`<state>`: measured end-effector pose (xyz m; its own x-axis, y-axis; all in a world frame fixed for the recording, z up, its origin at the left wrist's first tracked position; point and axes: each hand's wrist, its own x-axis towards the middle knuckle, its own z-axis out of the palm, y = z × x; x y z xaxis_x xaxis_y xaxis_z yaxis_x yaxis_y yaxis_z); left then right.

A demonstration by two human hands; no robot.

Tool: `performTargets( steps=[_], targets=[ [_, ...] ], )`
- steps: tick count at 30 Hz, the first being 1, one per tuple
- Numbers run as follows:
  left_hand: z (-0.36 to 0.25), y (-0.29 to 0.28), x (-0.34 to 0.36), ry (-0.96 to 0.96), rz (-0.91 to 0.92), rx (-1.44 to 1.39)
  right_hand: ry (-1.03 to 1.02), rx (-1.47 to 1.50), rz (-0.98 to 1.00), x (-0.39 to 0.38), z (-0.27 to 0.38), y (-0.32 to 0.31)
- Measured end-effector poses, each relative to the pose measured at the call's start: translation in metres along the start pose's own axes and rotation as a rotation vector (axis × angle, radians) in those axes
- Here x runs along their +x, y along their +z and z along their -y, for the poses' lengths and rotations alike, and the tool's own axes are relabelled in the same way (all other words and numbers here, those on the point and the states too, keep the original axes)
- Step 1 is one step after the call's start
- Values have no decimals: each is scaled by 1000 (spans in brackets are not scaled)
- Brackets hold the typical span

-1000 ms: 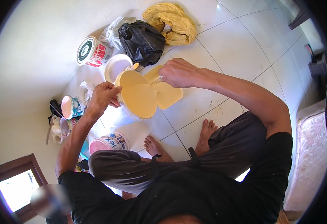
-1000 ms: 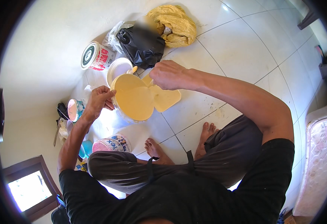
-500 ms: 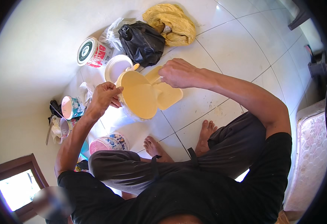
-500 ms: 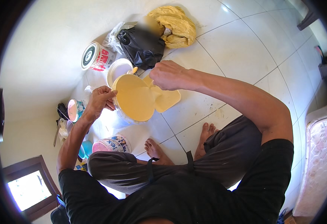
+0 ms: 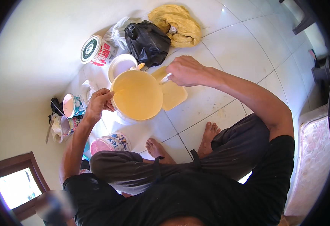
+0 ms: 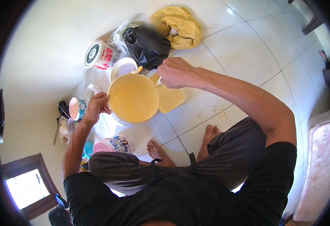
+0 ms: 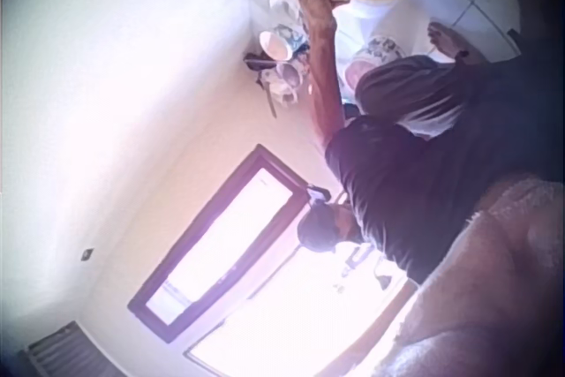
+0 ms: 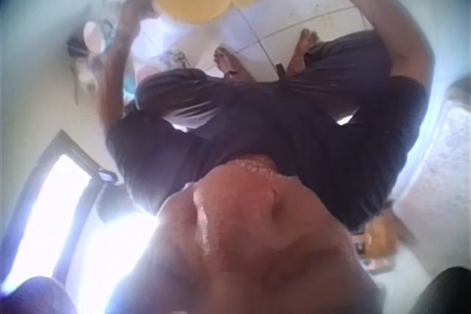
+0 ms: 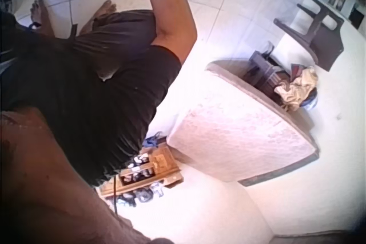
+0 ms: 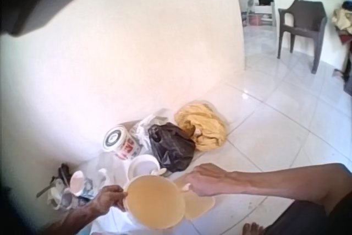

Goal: The person pours white paint from a small container into a bowl, then adds yellow paint from a larger bucket and stirs the mixture with a brush.

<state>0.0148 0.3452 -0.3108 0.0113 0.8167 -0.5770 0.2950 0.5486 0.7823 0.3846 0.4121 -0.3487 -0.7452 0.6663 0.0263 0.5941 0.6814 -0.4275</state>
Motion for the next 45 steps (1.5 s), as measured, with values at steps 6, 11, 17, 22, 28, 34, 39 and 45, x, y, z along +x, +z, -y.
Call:
performTargets(
  steps=[6, 11, 17, 22, 28, 34, 39, 45],
  targets=[
    [32, -19, -3, 40, -38, -66, 6, 9, -29, -2, 1, 0],
    [54, -24, -11, 101, -30, -147, 36, -2, 14, -1, -1, 1],
    [73, -47, -21, 25, -113, -192, 64, -30, 25, 1, -6, 0],
    [76, -74, -31, -54, -223, 64, 103, -28, 21, 4, -2, -12],
    [115, -107, -7, -15, -418, 604, 131, -30, 2, 3, 8, -34],
    [164, -148, 11, -56, -394, 776, 158, 20, -126, 8, 8, -48],
    [113, -109, -10, -13, -336, 773, 374, 169, -102, -3, -10, -54],
    [97, -122, -32, 55, -595, 885, 583, 470, -97, 0, -6, -74]
  ],
)
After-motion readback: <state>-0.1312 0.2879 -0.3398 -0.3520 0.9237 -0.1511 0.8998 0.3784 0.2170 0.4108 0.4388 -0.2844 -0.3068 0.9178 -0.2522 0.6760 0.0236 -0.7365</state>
